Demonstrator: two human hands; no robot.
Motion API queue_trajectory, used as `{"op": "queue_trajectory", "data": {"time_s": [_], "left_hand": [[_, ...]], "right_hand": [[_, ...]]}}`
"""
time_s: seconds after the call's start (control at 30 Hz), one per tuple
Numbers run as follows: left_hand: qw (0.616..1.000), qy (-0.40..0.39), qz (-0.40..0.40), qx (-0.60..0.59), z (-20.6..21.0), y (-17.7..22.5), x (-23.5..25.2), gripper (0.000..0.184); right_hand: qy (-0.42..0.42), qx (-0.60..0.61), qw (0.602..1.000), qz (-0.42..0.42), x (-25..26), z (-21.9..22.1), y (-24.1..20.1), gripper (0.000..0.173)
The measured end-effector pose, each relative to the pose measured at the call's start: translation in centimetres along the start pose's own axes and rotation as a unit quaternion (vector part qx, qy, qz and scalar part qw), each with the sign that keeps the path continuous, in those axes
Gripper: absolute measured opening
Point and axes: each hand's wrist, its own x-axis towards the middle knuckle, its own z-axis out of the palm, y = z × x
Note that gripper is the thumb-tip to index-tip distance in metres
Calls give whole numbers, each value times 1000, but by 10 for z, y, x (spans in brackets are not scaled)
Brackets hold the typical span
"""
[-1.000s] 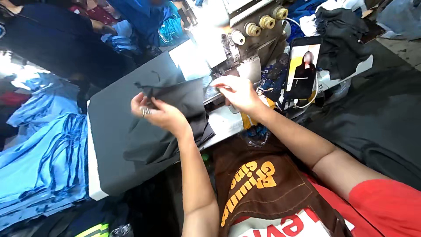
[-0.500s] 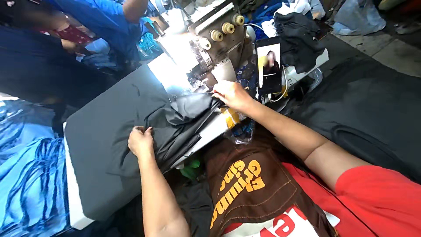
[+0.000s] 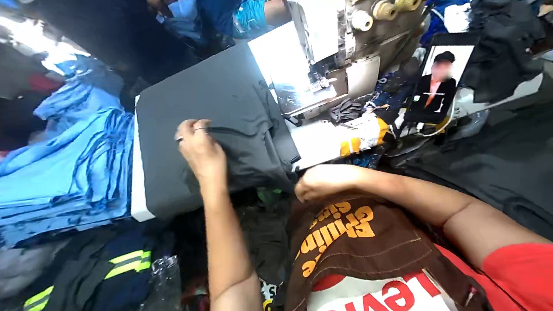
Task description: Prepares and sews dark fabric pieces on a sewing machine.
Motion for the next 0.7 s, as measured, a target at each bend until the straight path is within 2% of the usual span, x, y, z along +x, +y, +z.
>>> {"op": "queue_trajectory", "data": {"time_s": [0.07,0.1,0.2,0.3,0.4,0.5,0.57,0.63,0.7], "left_hand": [[988,-7,89,-125,24,24,-3,26],[979,-36,99,-176,39,30,1,25],[977,-79,10,-196,88,20,21,29],[960,3,-25,-278,115,-2,27,13],[892,115,28,-436,97,2,28,9],[833,177,76,-518,52,10,29,9],[819,213,72,-528,25,7,29,10],[824,262,33,-501,7,0,28,7],[836,293,-15,-464,-3,-2,24,5]], "right_hand": [[134,29,990,15,20,-12,14,19],[196,29,980,33,30,-20,20,18],[311,29,945,100,58,-34,35,18],[354,75,920,151,89,-29,47,32],[403,102,888,193,111,-29,46,47],[459,117,867,156,128,-29,52,51],[461,117,874,100,130,-34,51,39],[443,130,886,54,123,-42,40,32],[415,250,875,-3,108,-51,26,26]]}}
